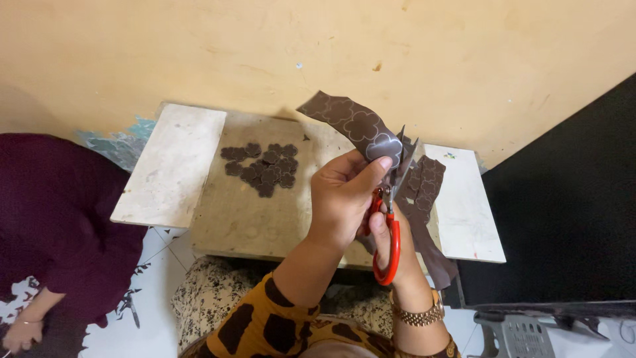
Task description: The person cuts flower-shaped pieces from strips of dark brown patterned leather using red-handled scissors, following printed outlines on the material. They rotate each strip while cutting, place the finished flower cutouts in a pile on the cutting board, and set aside the leftover scrap pieces.
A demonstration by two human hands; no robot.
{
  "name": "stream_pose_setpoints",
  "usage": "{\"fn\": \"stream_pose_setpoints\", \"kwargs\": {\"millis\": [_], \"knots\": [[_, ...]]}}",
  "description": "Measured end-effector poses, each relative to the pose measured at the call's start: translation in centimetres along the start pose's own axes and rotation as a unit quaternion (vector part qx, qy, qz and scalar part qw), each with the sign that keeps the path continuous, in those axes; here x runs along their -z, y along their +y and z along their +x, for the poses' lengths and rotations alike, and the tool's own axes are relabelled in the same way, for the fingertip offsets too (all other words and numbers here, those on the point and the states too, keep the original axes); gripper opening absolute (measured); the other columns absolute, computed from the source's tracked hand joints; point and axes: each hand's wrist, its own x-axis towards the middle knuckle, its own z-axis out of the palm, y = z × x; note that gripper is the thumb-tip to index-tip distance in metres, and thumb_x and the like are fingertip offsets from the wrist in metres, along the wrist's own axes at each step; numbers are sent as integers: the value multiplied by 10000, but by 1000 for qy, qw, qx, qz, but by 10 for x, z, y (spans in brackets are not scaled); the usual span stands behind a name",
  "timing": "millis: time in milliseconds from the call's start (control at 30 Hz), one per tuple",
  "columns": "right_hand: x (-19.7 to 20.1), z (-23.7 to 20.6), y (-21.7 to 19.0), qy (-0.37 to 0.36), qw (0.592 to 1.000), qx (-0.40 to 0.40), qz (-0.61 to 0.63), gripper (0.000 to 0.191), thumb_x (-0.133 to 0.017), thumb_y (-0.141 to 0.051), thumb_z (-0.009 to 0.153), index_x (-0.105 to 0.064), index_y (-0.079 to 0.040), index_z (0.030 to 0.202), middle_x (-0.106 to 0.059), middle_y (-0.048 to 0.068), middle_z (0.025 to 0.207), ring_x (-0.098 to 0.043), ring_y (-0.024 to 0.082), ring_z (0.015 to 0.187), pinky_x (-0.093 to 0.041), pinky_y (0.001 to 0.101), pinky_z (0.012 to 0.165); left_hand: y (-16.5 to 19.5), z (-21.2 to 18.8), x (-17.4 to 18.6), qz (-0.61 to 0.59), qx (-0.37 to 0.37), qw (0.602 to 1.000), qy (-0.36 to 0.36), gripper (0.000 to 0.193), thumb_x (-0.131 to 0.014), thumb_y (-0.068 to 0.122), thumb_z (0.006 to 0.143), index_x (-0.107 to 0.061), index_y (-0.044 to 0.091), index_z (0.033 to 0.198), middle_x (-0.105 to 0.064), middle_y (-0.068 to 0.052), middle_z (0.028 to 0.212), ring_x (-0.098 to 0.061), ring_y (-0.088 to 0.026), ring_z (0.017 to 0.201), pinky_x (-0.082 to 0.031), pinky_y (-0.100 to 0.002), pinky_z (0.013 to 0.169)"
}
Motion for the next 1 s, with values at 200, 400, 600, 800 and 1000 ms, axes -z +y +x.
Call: {"fn": "stream_pose_setpoints", "kwargs": {"millis": [200, 400, 600, 800, 1000], "knots": [[-1, -4, -2, 32, 998, -25, -37, 576, -453, -548, 1042, -596, -3, 1163, -600, 26, 888, -542, 117, 775, -458, 274, 692, -6, -3, -2, -49, 16, 999, -1, 162, -719, 90, 917, -740, -30, 1024, -717, 3, 844, -593, -31, 720, -454, -202, 637], [-5, -5, 0, 62, 992, 38, -108, 595, -380, -551, 1087, -587, -8, 1215, -608, 7, 880, -531, 82, 770, -447, 248, 681, -19, -4, -1, -41, -5, 999, 11, 145, -757, 102, 940, -727, -38, 918, -657, 9, 756, -523, -31, 649, -395, -209, 574], [-7, -4, 15, 67, 994, -7, -88, 613, -381, -594, 1047, -591, -19, 1068, -544, -5, 719, -493, 82, 617, -392, 247, 544, -24, -1, 7, -26, -26, 999, 30, 170, -762, 121, 943, -708, -11, 850, -652, 15, 738, -526, -29, 647, -403, -207, 579], [-7, -3, 26, 74, 994, -59, -60, 646, -410, -627, 1049, -599, -10, 1027, -567, 16, 732, -511, 94, 615, -404, 246, 544, -29, 1, 10, -40, -5, 998, 51, 142, -761, 118, 921, -726, -13, 879, -657, 13, 751, -531, -34, 652, -417, -213, 586], [-7, 12, 20, -10, 998, -56, 24, 689, -419, -610, 1049, -525, -6, 1363, -630, -8, 1169, -573, 64, 1031, -481, 228, 898, -38, 18, 22, -79, -13, 995, 68, 134, -760, 108, 917, -731, -23, 919, -678, -16, 781, -567, -60, 683, -448, -215, 637]]}}
